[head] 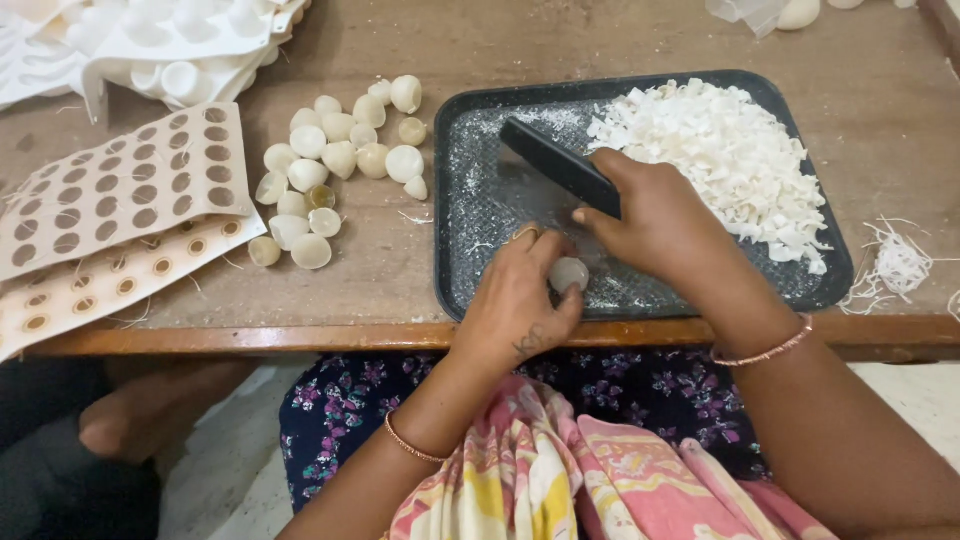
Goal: Using a metal scraper to grate white chunks of wax into flakes on a tray.
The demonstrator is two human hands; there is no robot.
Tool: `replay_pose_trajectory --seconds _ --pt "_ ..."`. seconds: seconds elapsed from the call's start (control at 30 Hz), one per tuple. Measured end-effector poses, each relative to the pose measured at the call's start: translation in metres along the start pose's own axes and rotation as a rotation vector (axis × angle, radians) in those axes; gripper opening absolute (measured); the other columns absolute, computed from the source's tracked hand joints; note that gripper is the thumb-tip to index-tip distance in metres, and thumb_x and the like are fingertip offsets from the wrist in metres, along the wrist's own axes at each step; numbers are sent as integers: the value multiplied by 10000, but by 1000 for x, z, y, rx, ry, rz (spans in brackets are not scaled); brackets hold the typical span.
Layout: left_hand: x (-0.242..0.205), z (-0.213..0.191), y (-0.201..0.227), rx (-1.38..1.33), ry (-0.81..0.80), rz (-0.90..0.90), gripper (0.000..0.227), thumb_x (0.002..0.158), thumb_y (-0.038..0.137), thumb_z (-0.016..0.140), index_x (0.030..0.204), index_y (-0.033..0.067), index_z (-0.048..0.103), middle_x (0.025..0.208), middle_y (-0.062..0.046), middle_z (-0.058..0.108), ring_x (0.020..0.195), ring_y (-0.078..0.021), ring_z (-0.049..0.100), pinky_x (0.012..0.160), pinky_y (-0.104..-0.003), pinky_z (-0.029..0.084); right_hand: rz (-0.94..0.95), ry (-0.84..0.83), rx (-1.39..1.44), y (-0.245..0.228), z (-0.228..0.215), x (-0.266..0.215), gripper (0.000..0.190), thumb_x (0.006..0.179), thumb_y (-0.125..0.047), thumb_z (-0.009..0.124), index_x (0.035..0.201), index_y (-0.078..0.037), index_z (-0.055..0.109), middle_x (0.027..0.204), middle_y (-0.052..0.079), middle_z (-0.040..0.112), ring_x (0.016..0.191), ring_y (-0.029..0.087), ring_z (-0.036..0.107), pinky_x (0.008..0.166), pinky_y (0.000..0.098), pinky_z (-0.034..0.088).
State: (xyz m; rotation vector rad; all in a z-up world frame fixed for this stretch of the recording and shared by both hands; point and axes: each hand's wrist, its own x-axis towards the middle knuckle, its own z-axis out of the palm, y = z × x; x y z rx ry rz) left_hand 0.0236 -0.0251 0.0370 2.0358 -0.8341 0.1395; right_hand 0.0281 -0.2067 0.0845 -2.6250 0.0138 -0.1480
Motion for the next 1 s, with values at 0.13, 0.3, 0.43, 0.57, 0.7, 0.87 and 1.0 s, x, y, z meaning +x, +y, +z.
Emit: replay_pose_trajectory --seconds 0.13,0.3,0.43,0.57,0.7,0.87,1.0 --pt "-2 5 -5 -8 4 65 285 788 88 719 1055 17 650 993 -185 655 972 -403 646 881 -480 509 160 88 65 -2 -23 -32 363 855 -186 773 1179 -63 665 742 164 722 605 265 717 544 406 522" --pt "0 7 -6 -9 -33 -59 225 835 168 775 972 22 673 915 -162 677 886 -366 674 819 -452 529 90 167 81 -16 -36 -54 476 858 -193 773 1298 -82 630 766 182 727 627 269 738 546 394 528" --pt "-3 11 -14 25 24 28 227 824 154 790 953 9 674 925 -172 687 907 -386 672 829 -460 526 -61 213 60 -12 -21 -59 507 859 -186 773 1328 -77 615 781 224 713 684 360 732 560 419 541" --pt "-4 13 -18 1 2 54 207 848 142 774 970 8 673 941 -168 695 918 -375 677 827 -451 532 -30 144 -89 -12 -18 -53 495 877 -202 763 1324 -97 581 688 231 687 659 436 699 557 488 530" --pt "-4 14 -19 10 6 102 203 856 143 770 965 10 663 948 -164 689 925 -378 677 832 -460 533 -56 87 -124 -12 -14 -39 450 862 -196 766 1267 -101 594 676 239 674 662 464 682 551 525 517" --pt "-2 12 -13 -17 -18 36 215 834 149 774 925 10 638 924 -171 667 881 -396 669 797 -478 532 -135 64 -167 -10 5 -25 471 860 -180 763 1277 -62 578 691 258 672 706 472 682 606 535 528" --pt "-2 5 -5 -6 -29 -15 296 843 161 777 1000 -30 613 962 -217 640 878 -448 650 768 -494 524 -79 72 -85 -7 2 -20 446 858 -171 763 1267 -80 611 781 248 714 723 440 712 623 500 552"
